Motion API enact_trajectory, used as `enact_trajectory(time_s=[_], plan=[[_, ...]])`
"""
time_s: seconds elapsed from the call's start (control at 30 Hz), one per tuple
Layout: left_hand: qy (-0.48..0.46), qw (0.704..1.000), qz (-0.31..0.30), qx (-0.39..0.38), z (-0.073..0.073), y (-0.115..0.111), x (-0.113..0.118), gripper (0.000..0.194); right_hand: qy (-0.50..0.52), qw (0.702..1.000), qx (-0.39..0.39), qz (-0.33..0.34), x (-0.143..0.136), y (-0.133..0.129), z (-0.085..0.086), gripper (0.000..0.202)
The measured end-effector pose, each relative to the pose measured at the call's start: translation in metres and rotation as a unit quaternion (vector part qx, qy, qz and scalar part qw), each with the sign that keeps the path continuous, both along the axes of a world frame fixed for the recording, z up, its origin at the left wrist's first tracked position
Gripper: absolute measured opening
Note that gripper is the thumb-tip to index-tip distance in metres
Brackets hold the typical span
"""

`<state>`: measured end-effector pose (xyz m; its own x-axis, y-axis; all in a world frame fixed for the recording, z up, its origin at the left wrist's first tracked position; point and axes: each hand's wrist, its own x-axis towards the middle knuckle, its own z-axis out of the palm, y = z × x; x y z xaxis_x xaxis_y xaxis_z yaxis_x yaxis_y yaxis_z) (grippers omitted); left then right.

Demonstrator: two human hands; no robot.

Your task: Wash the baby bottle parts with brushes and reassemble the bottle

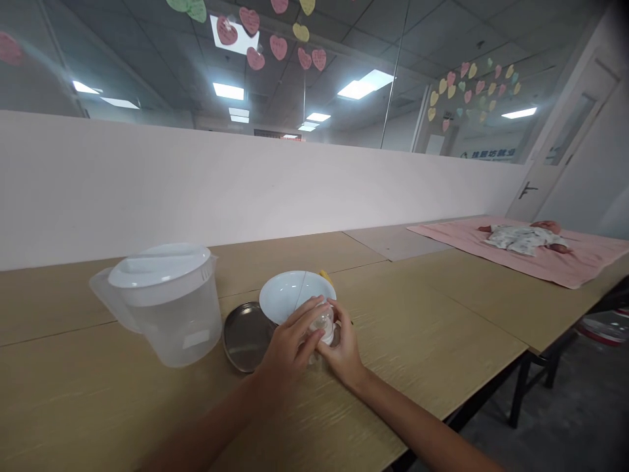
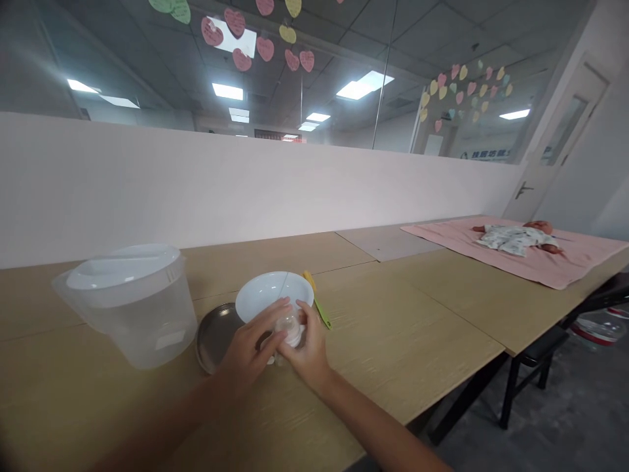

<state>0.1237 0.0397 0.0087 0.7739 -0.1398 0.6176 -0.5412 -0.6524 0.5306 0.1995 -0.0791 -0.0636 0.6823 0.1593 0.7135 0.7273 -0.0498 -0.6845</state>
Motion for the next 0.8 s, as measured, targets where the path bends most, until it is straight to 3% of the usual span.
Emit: enact_trajectory(time_s=[0.13, 0.33, 0.57, 0.8], plan=[[0.050, 0.998, -0.015, -0.037, 0.000, 0.002, 0.000, 0.044, -0.045, 0.998, -0.029, -0.013, -0.001, -0.002, -0.001, 0.064], [0.055, 0.997, -0.033, -0.049, -0.008, 0.005, -0.002, 0.047, -0.180, 0.979, -0.096, -0.031, 0.002, -0.006, -0.002, 0.065], [0.097, 0.994, -0.023, -0.037, -0.021, 0.006, 0.000, 0.058, -0.178, 0.978, -0.107, -0.016, 0.004, -0.005, 0.005, 0.074], [0.098, 0.995, -0.012, -0.024, -0.014, 0.005, 0.000, 0.055, -0.165, 0.984, -0.070, -0.013, 0.007, -0.005, 0.004, 0.077]])
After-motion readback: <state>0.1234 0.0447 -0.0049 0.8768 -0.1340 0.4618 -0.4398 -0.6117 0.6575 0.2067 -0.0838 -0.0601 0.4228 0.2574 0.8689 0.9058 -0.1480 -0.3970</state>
